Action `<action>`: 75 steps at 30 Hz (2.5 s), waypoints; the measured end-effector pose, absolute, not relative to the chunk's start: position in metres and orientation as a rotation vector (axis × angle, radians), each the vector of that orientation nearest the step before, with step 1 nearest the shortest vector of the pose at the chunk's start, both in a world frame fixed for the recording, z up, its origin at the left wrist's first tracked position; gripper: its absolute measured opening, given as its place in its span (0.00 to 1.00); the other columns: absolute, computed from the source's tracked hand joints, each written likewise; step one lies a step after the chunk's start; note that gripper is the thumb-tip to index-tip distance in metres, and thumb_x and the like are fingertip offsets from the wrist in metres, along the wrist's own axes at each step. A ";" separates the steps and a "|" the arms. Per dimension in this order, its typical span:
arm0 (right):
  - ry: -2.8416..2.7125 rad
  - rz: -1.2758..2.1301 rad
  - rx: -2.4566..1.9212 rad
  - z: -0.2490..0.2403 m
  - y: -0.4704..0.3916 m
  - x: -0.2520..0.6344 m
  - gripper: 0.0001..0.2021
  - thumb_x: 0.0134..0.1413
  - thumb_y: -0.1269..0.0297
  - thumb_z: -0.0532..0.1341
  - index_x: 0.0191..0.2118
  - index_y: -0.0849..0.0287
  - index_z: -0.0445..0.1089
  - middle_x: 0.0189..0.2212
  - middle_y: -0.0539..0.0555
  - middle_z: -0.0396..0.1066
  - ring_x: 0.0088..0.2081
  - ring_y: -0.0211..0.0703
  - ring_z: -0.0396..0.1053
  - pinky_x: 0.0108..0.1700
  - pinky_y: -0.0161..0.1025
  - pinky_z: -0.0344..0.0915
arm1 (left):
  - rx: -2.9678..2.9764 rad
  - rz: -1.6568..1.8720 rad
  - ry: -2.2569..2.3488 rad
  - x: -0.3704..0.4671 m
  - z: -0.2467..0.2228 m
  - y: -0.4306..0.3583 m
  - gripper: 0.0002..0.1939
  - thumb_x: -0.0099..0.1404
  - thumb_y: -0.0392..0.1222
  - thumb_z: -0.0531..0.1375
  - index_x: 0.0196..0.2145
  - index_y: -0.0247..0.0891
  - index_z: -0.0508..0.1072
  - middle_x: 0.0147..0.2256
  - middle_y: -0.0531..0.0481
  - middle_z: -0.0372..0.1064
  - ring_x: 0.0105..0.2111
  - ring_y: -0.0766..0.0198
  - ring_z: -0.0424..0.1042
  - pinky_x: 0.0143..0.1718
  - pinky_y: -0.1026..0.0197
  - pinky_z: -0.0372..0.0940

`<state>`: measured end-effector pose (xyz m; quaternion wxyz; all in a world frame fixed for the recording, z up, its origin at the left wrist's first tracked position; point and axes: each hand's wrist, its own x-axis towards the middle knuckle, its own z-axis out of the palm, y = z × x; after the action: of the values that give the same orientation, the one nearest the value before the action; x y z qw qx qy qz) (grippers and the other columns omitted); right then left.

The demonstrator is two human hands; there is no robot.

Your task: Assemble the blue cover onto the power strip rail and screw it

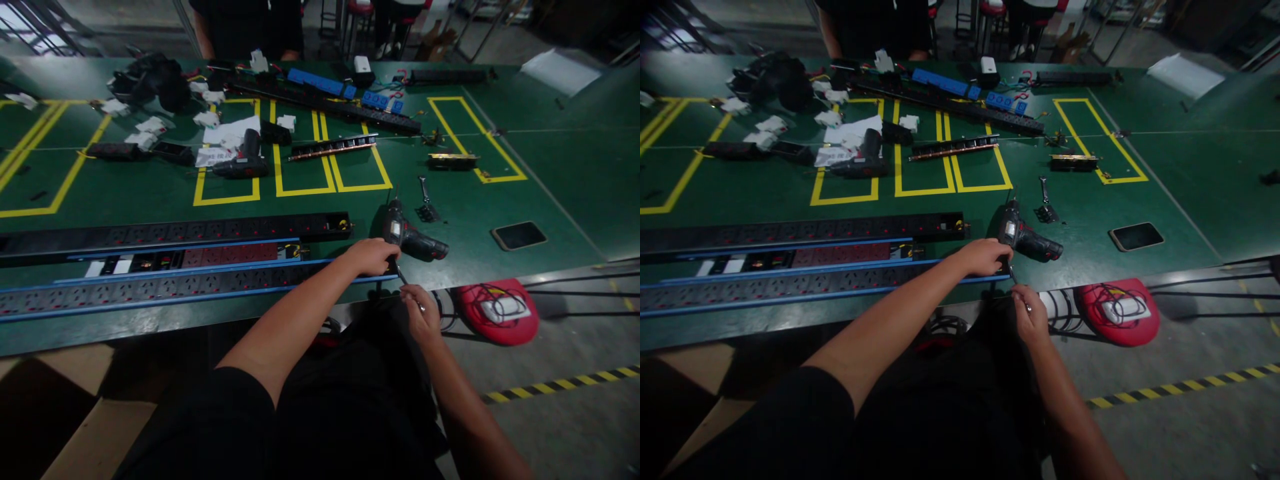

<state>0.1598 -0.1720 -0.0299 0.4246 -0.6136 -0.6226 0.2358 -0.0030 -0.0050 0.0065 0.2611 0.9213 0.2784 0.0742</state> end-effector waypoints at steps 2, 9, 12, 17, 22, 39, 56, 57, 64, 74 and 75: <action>-1.548 0.613 -1.538 -0.033 -0.173 0.157 0.10 0.63 0.63 0.54 0.43 0.55 0.71 0.36 0.55 0.70 0.37 0.45 0.69 0.39 0.43 0.65 | 2.491 0.199 0.758 -0.003 0.007 -0.005 0.16 0.61 0.38 0.56 0.47 0.46 0.72 0.40 0.47 0.71 0.43 0.57 0.68 0.40 0.58 0.63; -1.514 0.620 -1.577 -0.021 -0.163 0.162 0.09 0.61 0.62 0.54 0.39 0.56 0.72 0.30 0.52 0.70 0.33 0.43 0.67 0.37 0.41 0.64 | 2.490 0.221 0.759 -0.004 0.008 -0.005 0.16 0.60 0.38 0.57 0.47 0.46 0.73 0.39 0.47 0.71 0.42 0.58 0.69 0.39 0.59 0.63; -1.492 0.659 -1.622 -0.007 -0.152 0.165 0.10 0.60 0.62 0.55 0.37 0.57 0.73 0.26 0.51 0.68 0.30 0.42 0.66 0.33 0.38 0.62 | 2.502 0.227 0.755 -0.004 0.008 -0.005 0.16 0.60 0.38 0.56 0.47 0.46 0.73 0.39 0.47 0.71 0.42 0.57 0.69 0.39 0.58 0.63; -1.473 0.715 -1.710 0.014 -0.131 0.166 0.10 0.57 0.62 0.56 0.35 0.58 0.73 0.21 0.48 0.64 0.23 0.38 0.61 0.26 0.36 0.56 | 2.496 0.200 0.766 -0.003 0.006 -0.006 0.16 0.62 0.40 0.56 0.48 0.46 0.72 0.41 0.47 0.71 0.43 0.57 0.69 0.40 0.58 0.64; -1.478 0.744 -1.732 0.021 -0.112 0.165 0.10 0.56 0.62 0.55 0.30 0.58 0.71 0.17 0.47 0.60 0.20 0.37 0.57 0.23 0.35 0.52 | 2.476 0.236 0.762 -0.004 0.006 -0.006 0.16 0.62 0.39 0.56 0.47 0.47 0.71 0.42 0.48 0.71 0.44 0.57 0.69 0.41 0.58 0.64; -1.458 0.789 -1.663 0.019 -0.113 0.171 0.10 0.56 0.60 0.56 0.30 0.58 0.70 0.18 0.47 0.60 0.21 0.37 0.57 0.23 0.36 0.53 | 2.471 0.194 0.775 -0.005 0.012 -0.007 0.18 0.61 0.39 0.56 0.49 0.47 0.71 0.42 0.48 0.71 0.44 0.57 0.70 0.41 0.58 0.64; -1.413 0.769 -1.678 0.020 -0.125 0.167 0.11 0.60 0.59 0.56 0.33 0.59 0.71 0.19 0.48 0.63 0.22 0.38 0.61 0.25 0.36 0.56 | 2.484 0.205 0.749 -0.003 0.008 -0.006 0.17 0.61 0.38 0.56 0.47 0.47 0.72 0.40 0.48 0.71 0.43 0.57 0.68 0.41 0.58 0.63; -1.421 0.763 -1.676 0.020 -0.126 0.167 0.11 0.60 0.59 0.56 0.33 0.59 0.71 0.20 0.48 0.63 0.23 0.38 0.61 0.25 0.36 0.56 | 2.482 0.208 0.749 -0.003 0.008 -0.006 0.17 0.61 0.39 0.56 0.47 0.47 0.72 0.40 0.48 0.71 0.43 0.57 0.68 0.41 0.58 0.63; -1.358 0.697 -1.584 0.003 -0.152 0.166 0.11 0.62 0.58 0.55 0.34 0.57 0.71 0.22 0.49 0.65 0.25 0.39 0.63 0.27 0.37 0.61 | 2.491 0.189 0.759 -0.003 0.009 -0.006 0.16 0.62 0.39 0.56 0.48 0.47 0.72 0.42 0.47 0.71 0.44 0.56 0.69 0.41 0.57 0.64; -1.398 0.624 -1.583 -0.036 -0.173 0.153 0.11 0.63 0.59 0.53 0.42 0.56 0.71 0.32 0.54 0.69 0.32 0.43 0.67 0.33 0.40 0.64 | 2.484 0.204 0.777 -0.004 0.011 -0.007 0.16 0.62 0.40 0.56 0.48 0.47 0.72 0.41 0.47 0.71 0.42 0.58 0.69 0.41 0.58 0.64; -1.398 0.627 -1.592 -0.037 -0.174 0.152 0.11 0.63 0.59 0.53 0.42 0.56 0.71 0.32 0.54 0.69 0.32 0.43 0.67 0.33 0.40 0.64 | 2.484 0.194 0.783 -0.004 0.011 -0.007 0.16 0.62 0.39 0.56 0.48 0.47 0.72 0.42 0.47 0.71 0.43 0.58 0.69 0.41 0.58 0.64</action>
<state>0.1520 -0.1736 -0.0372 0.4493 -0.6436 -0.5653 0.2537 -0.0043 -0.0073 0.0109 0.2617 0.9179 0.2894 0.0718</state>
